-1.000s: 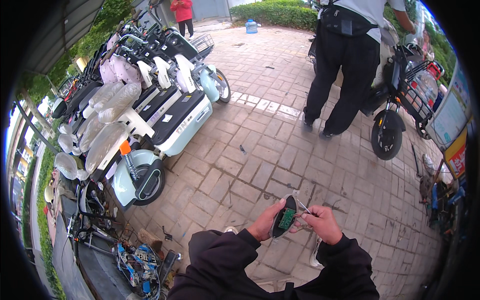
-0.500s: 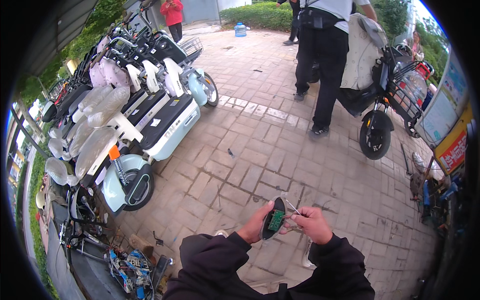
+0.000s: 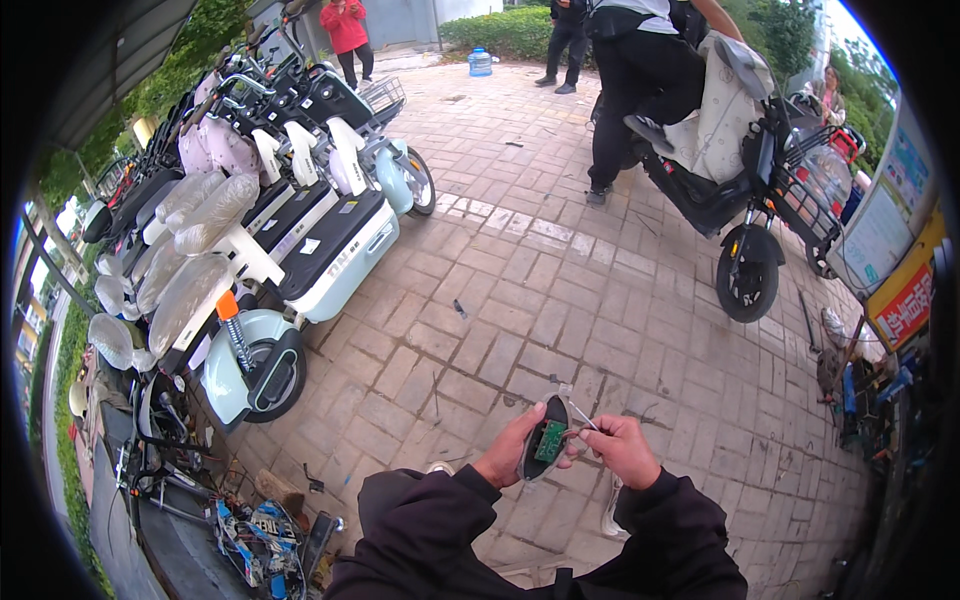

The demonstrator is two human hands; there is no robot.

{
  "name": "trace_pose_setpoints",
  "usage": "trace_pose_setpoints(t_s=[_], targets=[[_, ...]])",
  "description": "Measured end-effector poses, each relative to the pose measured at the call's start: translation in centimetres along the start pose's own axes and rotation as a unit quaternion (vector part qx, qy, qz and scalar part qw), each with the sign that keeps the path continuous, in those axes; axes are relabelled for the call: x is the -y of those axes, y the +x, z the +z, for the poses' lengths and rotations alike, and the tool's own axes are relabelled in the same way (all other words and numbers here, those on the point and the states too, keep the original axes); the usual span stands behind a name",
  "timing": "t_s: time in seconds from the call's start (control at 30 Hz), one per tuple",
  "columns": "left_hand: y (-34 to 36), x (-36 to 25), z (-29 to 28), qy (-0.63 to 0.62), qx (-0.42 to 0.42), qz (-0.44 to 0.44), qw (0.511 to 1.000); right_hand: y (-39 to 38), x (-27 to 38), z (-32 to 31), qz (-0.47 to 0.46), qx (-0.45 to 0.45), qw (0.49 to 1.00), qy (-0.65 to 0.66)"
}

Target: The person holds a small electronic component with a green circuit board and uses a screwdriver to adjust or tighten screws on the board. They repeatedly reposition the component and continue working on it throughout the clip.

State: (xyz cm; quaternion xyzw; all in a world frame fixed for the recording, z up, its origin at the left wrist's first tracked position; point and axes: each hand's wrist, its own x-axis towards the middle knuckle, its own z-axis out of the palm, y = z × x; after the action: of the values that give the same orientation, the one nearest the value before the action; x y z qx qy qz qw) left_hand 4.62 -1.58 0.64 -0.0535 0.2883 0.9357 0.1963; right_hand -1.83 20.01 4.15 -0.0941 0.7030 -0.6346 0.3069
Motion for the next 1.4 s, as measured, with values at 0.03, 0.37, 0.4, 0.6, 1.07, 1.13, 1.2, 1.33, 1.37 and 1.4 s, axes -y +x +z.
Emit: trace_pose_setpoints(t_s=[0.03,0.37,0.4,0.6,1.07,1.13,1.2,1.33,1.37,1.4], targets=[[0.0,-0.01,0.01,0.0,0.001,0.0,1.0,-0.01,0.03,-0.03,0.0,0.002,1.0,-0.001],[0.07,-0.07,-0.19,0.034,0.014,-0.003,0.999,-0.06,0.39,-0.17,-0.001,0.003,1.0,0.005],[0.07,-0.07,-0.25,0.035,0.012,-0.004,0.999,-0.06,0.44,-0.15,0.007,-0.003,1.0,0.002],[0.02,-0.07,-0.17,0.035,0.004,-0.006,0.999,-0.14,0.9,-0.23,0.03,-0.007,0.999,0.013],[-0.14,-0.06,0.25,0.011,-0.012,-0.002,1.0,-0.04,0.63,-0.46,0.031,0.019,0.999,0.031],[-0.16,-0.1,0.25,0.012,-0.013,-0.001,1.0,-0.08,0.68,-0.43,0.033,0.018,0.999,0.029],[-0.18,-0.13,0.27,0.012,-0.013,-0.001,1.0,-0.1,0.7,-0.43,0.036,0.016,0.999,0.025],[-0.2,-0.11,0.29,0.009,-0.017,0.0,1.0,-0.01,0.56,-0.35,0.018,0.013,1.0,0.012],[-0.21,-0.09,0.28,0.003,-0.017,-0.001,1.0,0.03,0.54,-0.36,0.017,0.012,1.0,0.008],[-0.19,-0.07,0.26,0.004,-0.019,0.0,1.0,0.04,0.54,-0.36,0.027,0.002,1.0,-0.004]])
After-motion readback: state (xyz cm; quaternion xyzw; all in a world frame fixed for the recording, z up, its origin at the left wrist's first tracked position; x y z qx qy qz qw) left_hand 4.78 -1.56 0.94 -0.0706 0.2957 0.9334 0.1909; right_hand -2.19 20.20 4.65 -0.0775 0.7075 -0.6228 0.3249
